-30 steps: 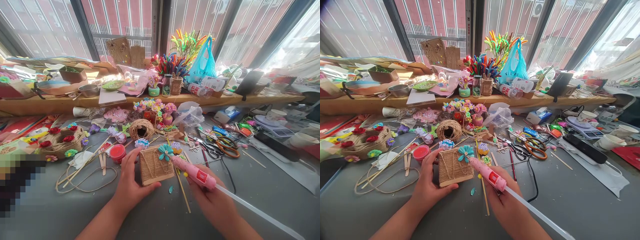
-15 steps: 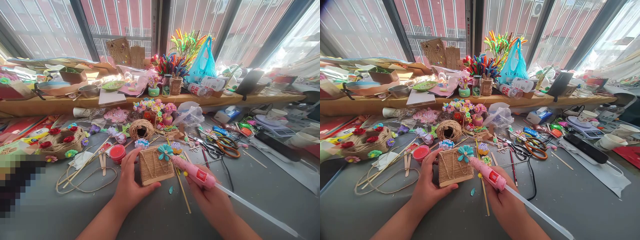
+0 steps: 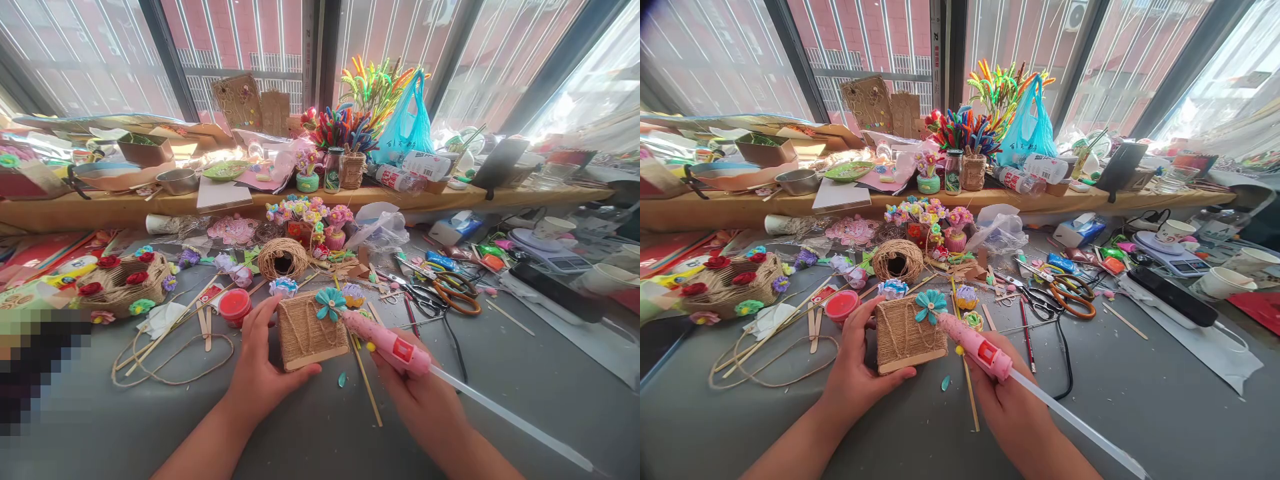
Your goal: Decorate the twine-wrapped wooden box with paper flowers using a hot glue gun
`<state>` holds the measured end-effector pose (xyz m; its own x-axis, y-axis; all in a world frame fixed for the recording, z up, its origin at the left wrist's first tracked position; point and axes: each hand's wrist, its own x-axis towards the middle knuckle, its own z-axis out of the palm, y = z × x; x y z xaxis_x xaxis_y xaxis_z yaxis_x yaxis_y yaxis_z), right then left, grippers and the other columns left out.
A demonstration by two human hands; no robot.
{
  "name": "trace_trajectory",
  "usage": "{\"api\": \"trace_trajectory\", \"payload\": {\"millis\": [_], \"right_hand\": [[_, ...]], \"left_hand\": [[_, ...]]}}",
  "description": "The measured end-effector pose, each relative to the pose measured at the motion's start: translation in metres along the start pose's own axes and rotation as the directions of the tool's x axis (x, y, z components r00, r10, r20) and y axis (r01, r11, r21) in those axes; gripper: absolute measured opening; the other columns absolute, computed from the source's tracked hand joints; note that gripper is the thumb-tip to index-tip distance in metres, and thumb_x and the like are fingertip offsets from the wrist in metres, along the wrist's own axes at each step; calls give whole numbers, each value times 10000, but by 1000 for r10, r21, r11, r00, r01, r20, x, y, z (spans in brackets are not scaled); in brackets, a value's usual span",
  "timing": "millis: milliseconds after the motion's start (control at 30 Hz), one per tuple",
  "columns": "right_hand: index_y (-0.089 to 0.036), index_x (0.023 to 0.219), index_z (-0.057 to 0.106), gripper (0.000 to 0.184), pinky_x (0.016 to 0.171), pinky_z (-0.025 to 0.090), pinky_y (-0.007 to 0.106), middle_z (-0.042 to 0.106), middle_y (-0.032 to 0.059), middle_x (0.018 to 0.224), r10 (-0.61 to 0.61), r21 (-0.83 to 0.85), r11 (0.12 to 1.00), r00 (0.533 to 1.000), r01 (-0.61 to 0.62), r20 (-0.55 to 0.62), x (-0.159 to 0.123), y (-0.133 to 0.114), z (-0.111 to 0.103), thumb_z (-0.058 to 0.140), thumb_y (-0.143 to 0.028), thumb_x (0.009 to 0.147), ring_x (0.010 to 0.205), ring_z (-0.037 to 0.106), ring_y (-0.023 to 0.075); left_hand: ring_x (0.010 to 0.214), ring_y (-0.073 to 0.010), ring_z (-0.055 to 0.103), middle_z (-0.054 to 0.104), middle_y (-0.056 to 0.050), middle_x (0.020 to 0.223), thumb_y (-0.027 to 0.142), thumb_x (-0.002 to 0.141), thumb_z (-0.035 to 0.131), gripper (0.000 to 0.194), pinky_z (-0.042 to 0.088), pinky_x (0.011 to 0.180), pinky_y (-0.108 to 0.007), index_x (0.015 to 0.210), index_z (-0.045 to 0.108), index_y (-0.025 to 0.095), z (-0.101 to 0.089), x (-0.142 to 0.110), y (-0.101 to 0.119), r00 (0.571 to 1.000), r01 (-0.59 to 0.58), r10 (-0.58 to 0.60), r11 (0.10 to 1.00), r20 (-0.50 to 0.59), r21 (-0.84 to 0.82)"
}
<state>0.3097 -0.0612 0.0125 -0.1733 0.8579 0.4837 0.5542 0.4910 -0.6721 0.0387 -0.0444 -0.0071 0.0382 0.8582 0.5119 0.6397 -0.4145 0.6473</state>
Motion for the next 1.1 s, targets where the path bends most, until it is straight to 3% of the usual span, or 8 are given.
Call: {"api": "trace_trajectory", "payload": {"millis": [267,467,600,800,1100], "right_hand": [[-303,1318,643,268,808,636,305,731,61,1209,-15,-3,1000,1000,15,-1,-1,2,0,549,-255,1071,1060,738,245],[-313,1366,634,318,871,631,308,711,60,1313,-12,-5,1000,999,12,33,-1,3,0,531,-236,1075,1185,712,258],[-333,1412,604,351,909,628,327,726,47,1271,-14,-6,1000,1000,14,15,0,2,0,532,-247,1079,1153,725,252],[-314,1333,635,273,786,635,304,735,56,1219,41,-26,999,999,-41,4,-4,5,0,542,-284,1078,1079,746,256],[-304,1293,629,236,716,619,279,732,52,1183,20,-29,999,1000,-20,2,-4,5,1,524,-283,1083,996,752,230]], "left_hand": [[1374,-386,513,477,-158,1526,701,745,843,1079,478,1124,-552,1615,317,339,-1,0,0,1000,-8,8,1000,-8,17],[1378,-385,497,460,-156,1528,688,750,849,1084,468,1132,-555,1620,300,344,0,0,0,1000,-4,4,1000,0,-3],[1374,-379,497,460,-148,1527,676,752,855,1079,471,1129,-552,1620,303,350,0,-1,0,1000,5,-5,1000,6,-9],[1371,-382,507,473,-154,1519,703,749,840,1080,482,1123,-553,1616,313,335,-1,0,1,1000,-14,14,1000,-6,13],[1368,-385,505,463,-156,1533,691,755,843,1085,503,1098,-550,1626,297,346,0,-1,0,1000,-28,28,1000,-8,14]]}}
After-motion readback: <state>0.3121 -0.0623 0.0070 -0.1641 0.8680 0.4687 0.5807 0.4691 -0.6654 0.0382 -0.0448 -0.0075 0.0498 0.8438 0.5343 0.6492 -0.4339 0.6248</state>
